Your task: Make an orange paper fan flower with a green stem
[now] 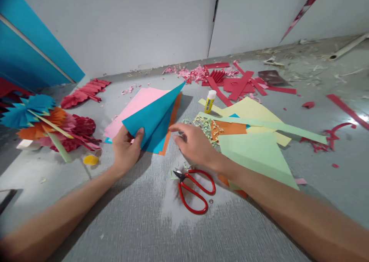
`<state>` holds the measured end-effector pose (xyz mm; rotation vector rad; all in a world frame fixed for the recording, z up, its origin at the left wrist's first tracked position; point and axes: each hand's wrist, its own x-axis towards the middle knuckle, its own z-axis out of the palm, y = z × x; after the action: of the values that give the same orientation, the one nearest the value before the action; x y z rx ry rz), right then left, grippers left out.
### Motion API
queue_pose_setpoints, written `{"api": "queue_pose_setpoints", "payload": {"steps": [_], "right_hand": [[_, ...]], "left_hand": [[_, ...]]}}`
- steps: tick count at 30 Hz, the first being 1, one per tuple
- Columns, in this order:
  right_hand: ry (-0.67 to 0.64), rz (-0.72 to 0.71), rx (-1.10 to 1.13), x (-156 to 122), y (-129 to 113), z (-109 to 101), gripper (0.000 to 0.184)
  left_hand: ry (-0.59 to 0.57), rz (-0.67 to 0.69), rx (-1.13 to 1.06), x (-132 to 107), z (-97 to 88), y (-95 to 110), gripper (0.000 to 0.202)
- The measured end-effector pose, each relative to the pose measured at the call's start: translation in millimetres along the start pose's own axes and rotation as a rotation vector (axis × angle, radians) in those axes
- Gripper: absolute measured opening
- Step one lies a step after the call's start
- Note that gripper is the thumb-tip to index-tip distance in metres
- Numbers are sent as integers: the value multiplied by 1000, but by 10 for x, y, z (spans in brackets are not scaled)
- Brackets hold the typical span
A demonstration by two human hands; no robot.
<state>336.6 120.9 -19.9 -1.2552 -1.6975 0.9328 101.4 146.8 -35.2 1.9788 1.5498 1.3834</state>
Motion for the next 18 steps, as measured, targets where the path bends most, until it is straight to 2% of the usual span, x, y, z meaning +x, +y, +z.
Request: {"api": "queue_pose_setpoints", "payload": {"steps": [2, 4, 6, 8, 10, 11, 14, 18], "right_hand": [[-94, -189, -206, -6, 73, 41, 26], [-111, -241, -285, -7, 124, 60, 29], [15, -159, -266, -3, 138, 48, 29], [214, -53, -201, 8, 126, 12, 30], [348, -3, -174, 24, 115, -26, 32], [365, 5, -187, 32, 116, -40, 33], [285, 19, -237, 47, 139, -47, 29], [159, 52, -162, 35, 141, -20, 30]], "left_hand": [[-3, 2, -5, -4, 5, 15, 22], [-49, 40, 6, -8, 3, 36, 25], [-160, 131, 0, -13, -7, 66, 26], [-280, 228, -35, -18, -18, 97, 28], [-335, 281, -60, -25, -22, 113, 29], [-343, 289, -59, -29, -21, 111, 27], [-325, 261, -39, -43, -8, 75, 24], [-232, 168, -112, -69, 8, 35, 33]]}}
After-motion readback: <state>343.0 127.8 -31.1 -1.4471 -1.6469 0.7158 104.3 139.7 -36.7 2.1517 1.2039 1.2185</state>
